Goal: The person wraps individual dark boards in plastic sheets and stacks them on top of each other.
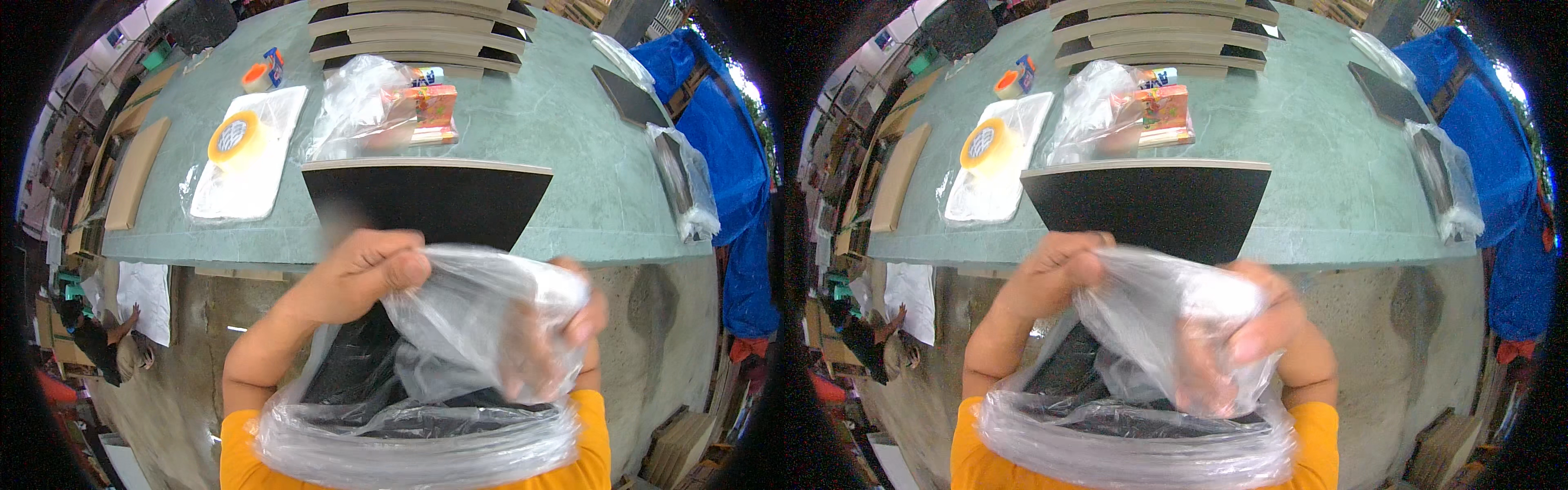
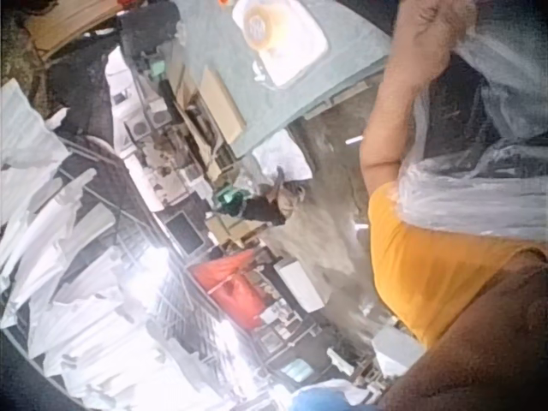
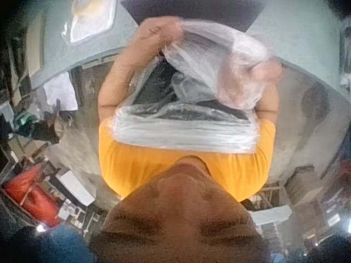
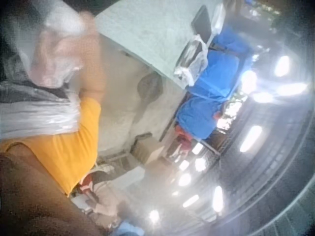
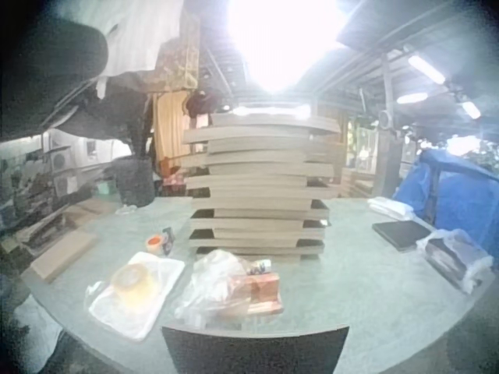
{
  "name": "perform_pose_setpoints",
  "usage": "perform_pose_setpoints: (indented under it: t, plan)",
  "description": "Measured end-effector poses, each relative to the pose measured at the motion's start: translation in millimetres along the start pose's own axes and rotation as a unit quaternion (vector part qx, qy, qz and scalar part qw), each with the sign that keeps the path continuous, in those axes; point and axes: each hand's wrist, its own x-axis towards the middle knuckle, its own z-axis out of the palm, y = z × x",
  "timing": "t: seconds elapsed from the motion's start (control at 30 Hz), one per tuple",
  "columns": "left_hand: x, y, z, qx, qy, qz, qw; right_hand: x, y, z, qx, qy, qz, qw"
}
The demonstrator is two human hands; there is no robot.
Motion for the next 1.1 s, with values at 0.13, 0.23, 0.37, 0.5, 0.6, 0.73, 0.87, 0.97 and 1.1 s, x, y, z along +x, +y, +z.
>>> perform_pose_setpoints:
  t: [0.13, 0.23, 0.37, 0.5, 0.6, 0.73, 0.87, 0.97, 1.1]
  plan:
    - [-1, 23, 18, 0.008, -0.152, 0.052, 0.987, -7, 5, -11, -0.278, -0.177, 0.260, 0.908]
    - [-7, 14, 22, 0.374, -0.246, -0.064, 0.892, -26, -4, -15, -0.486, -0.103, 0.560, 0.664]
    - [-19, -22, 5, 0.646, -0.130, -0.014, 0.753, -35, -2, -8, -0.630, -0.007, 0.528, 0.570]
    - [-17, -8, 35, 0.533, -0.246, -0.001, 0.810, -54, -1, -26, -0.749, 0.111, 0.169, 0.631]
    - [-23, -28, -6, 0.576, -0.238, -0.203, 0.755, -59, 0, -8, -0.731, -0.011, 0.349, 0.587]
    - [-57, -52, -21, 0.688, -0.313, -0.203, 0.622, -32, -34, -7, -0.610, 0.088, 0.331, 0.715]
    - [-56, 18, -11, 0.478, -0.060, -0.119, 0.868, -38, -40, -38, -0.549, 0.503, 0.198, 0.638]
    - [-50, 31, -57, 0.480, 0.377, -0.086, 0.788, -46, -17, -16, -0.608, 0.402, 0.178, 0.661]
    - [-43, 6, -71, 0.627, 0.456, 0.000, 0.631, -22, -16, -31, -0.731, 0.354, 0.164, 0.560]
